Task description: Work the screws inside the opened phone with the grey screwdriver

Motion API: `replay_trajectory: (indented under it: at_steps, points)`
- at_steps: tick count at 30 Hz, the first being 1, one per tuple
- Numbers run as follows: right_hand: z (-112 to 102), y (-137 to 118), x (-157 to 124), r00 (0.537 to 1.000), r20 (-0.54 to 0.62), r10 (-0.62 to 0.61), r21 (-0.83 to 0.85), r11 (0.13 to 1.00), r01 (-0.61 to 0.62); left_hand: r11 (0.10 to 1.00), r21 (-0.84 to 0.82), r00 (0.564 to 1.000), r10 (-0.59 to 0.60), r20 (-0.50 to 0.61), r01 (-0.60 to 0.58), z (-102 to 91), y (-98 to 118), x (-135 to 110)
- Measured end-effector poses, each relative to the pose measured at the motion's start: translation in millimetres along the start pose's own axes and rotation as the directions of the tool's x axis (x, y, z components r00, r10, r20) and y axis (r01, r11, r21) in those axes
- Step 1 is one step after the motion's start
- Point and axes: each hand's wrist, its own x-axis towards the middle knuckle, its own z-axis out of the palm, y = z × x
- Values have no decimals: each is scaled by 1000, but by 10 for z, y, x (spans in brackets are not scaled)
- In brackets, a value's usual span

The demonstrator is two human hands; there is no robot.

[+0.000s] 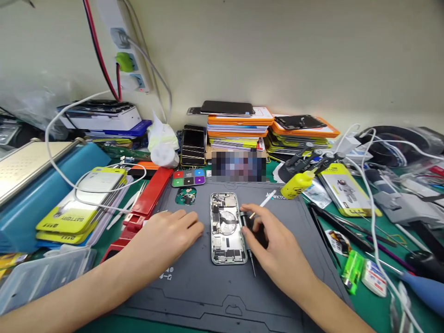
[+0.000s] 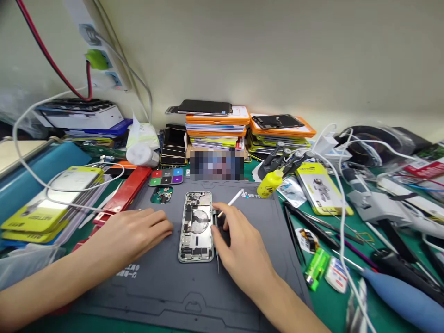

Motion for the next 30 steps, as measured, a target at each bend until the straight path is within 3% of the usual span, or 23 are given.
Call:
replay_trajectory:
  at_steps: [8, 10, 12, 15, 18, 24, 30]
  points:
    - [-3, -38, -18, 996, -51, -71, -123, 990, 64, 995, 98, 996, -19, -83, 27, 123, 69, -27]
    - [-6, -43, -14, 992, -69, -109, -184, 978, 95, 996, 23, 995, -79, -69, 80, 117, 106, -25]
    - [-15, -45, -13, 986, -74, -149, -245, 961, 127, 965, -194, 984, -181, 1, 177, 77, 153, -36]
    - [-41, -36, -20, 986, -45, -160, -299, 944, 140, 786, -519, 940, -243, 240, 336, -23, 223, -76]
    - [-60, -9, -27, 997, -23, -78, -295, 953, 67, 647, -635, 900, -211, 383, 422, -98, 271, -125]
    - [-52, 5, -28, 999, -43, -33, -270, 963, 20, 373, -795, 878, -198, 435, 478, -144, 326, -154]
    - [-123, -22, -20, 996, 18, 83, -159, 984, -79, 204, -860, 884, -130, 449, 467, -114, 444, -145]
